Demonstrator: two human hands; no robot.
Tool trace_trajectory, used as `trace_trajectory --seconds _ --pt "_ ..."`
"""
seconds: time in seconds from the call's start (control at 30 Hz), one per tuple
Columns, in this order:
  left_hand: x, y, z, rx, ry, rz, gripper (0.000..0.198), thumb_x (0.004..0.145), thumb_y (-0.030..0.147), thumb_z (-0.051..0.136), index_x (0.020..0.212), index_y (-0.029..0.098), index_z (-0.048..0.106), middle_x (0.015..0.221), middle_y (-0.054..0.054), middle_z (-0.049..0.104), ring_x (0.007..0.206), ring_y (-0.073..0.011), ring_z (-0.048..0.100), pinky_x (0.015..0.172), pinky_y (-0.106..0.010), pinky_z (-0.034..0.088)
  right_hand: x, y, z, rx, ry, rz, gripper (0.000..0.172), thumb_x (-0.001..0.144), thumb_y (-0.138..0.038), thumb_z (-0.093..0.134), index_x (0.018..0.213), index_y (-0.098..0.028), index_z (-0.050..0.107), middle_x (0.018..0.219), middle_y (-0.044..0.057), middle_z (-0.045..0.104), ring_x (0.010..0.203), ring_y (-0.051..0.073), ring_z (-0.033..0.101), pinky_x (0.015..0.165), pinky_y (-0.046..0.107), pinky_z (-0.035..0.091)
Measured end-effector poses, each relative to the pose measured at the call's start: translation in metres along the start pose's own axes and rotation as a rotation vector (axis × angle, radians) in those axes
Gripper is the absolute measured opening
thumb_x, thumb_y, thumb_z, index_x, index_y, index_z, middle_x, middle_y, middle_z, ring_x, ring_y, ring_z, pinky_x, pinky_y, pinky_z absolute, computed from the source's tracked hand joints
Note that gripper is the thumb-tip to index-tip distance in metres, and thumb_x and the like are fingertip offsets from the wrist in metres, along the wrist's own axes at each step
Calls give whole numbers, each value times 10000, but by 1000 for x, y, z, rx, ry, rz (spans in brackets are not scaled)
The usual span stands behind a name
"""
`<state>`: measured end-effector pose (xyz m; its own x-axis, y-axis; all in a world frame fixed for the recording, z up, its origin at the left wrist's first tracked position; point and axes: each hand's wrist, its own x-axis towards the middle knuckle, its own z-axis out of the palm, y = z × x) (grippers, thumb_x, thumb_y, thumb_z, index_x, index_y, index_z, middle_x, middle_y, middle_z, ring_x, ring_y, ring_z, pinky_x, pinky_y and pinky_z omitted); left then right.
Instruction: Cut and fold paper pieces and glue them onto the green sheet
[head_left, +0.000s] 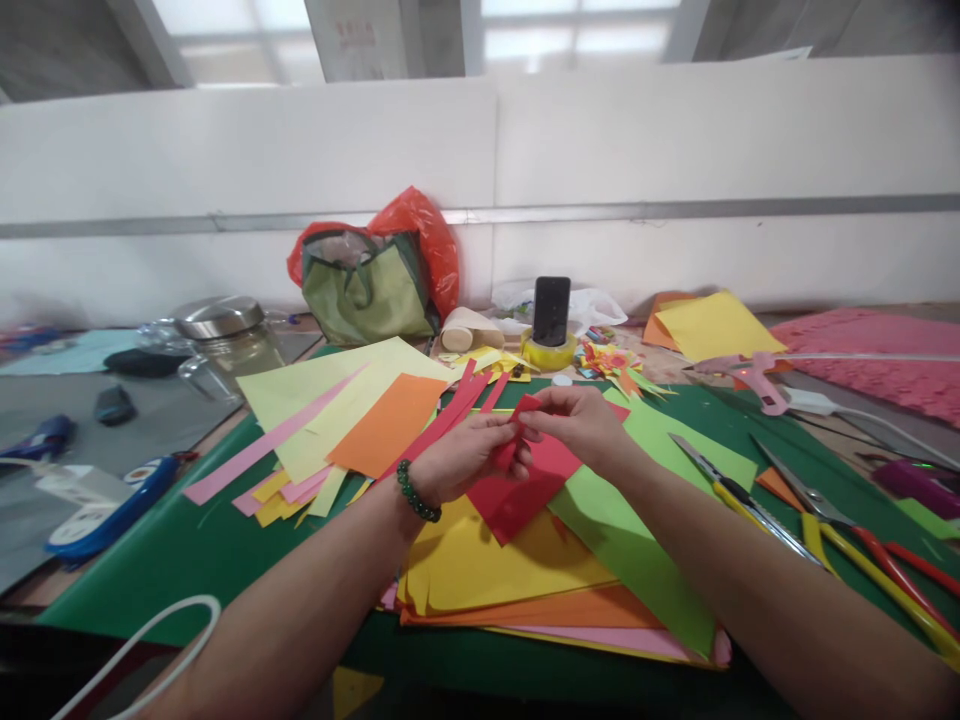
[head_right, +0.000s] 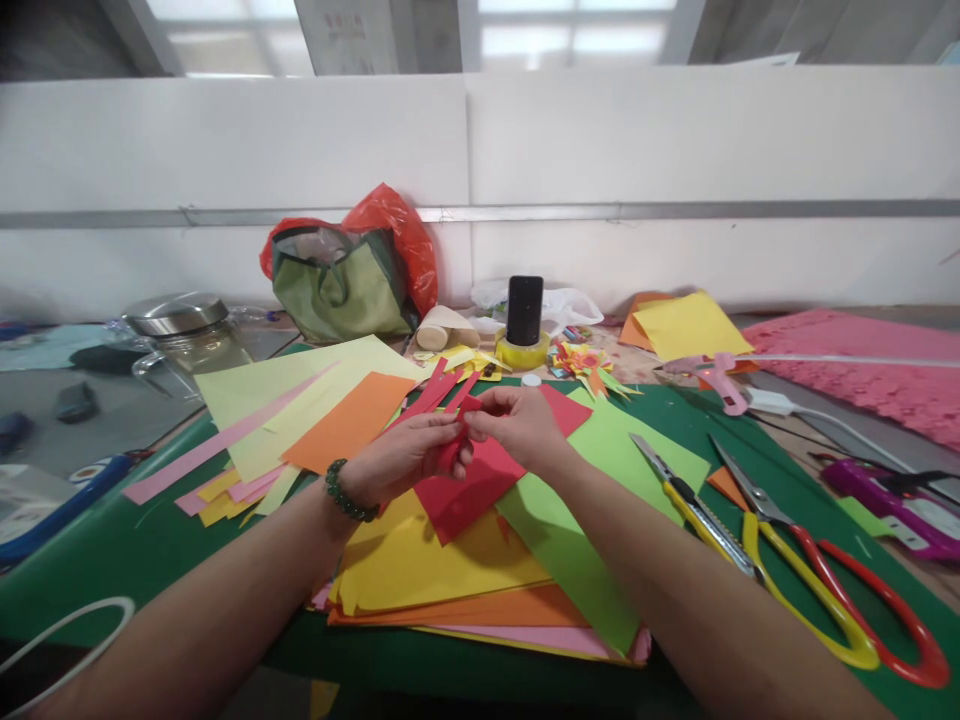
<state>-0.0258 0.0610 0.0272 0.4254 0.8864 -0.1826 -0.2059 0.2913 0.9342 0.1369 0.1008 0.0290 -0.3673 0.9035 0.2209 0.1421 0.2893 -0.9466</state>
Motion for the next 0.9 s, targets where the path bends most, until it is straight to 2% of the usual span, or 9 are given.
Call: trace_trajectory --seconds 0.1,0.23,0.3,0.43,0.53,0.6,0.73,0.8,0.9 --pt "0 0 -1 -2 -3 -37 251 775 336 681 833 95 643 687 -70 668 602 -136 641 656 -265 510 -1 1 0 -116 95 -51 163 657 -340 660 638 -179 654 572 11 643 543 149 559 534 276 437" --pt "-1 1 1 -1 -7 -32 243 783 330 666 804 89 643 699 -88 686 590 -154 659 655 -279 525 -3 3 1 -235 102 -179 122 723 -290 611 698 -185 668 626 27 672 566 163 601 548 279 468" --pt "-1 1 1 6 -8 -24 251 788 339 652 803 89 646 719 -92 690 590 -156 661 649 -277 523 -4 6 1 -372 126 -346 96 749 -224 589 717 -188 673 688 35 686 631 164 620 598 277 483" --pt "3 0 -3 -30 -61 -66 235 776 334 578 752 106 629 709 -93 687 626 -171 660 685 -305 527 -7 9 0 -686 163 -720 149 820 -155 543 773 -185 681 796 59 700 733 167 625 662 276 482" --pt "4 1 -5 -78 -119 -97 275 765 375 483 683 131 581 670 -85 670 589 -178 645 627 -302 518 -10 6 -1 -898 136 -887 196 873 -151 506 781 -167 678 792 72 698 732 172 602 641 275 457" --pt "4 3 -4 -60 -111 -115 278 760 373 452 669 136 566 656 -77 654 541 -165 622 551 -270 493 -11 3 -2 -1023 112 -960 226 888 -140 494 755 -163 675 775 68 693 713 168 574 617 273 426" --pt "0 7 0 -11 -1 -118 153 710 276 523 643 140 546 597 -19 579 439 -82 498 404 -177 361 -15 -2 -3 -1171 111 -1067 256 912 -123 474 762 -149 680 750 57 677 683 160 533 578 279 364" --pt "-2 9 2 -19 32 -118 122 706 246 542 634 150 520 572 7 533 423 -62 445 377 -162 303 -17 -4 -2 -1230 122 -1084 253 914 -120 473 766 -142 677 729 57 663 664 162 510 568 290 342" --pt "-2 9 3 -34 41 -124 101 712 221 538 646 161 490 559 25 488 441 -63 432 388 -159 280 -21 -6 2 -1306 134 -1084 239 897 -104 494 736 -141 667 690 54 638 637 163 478 559 302 320"
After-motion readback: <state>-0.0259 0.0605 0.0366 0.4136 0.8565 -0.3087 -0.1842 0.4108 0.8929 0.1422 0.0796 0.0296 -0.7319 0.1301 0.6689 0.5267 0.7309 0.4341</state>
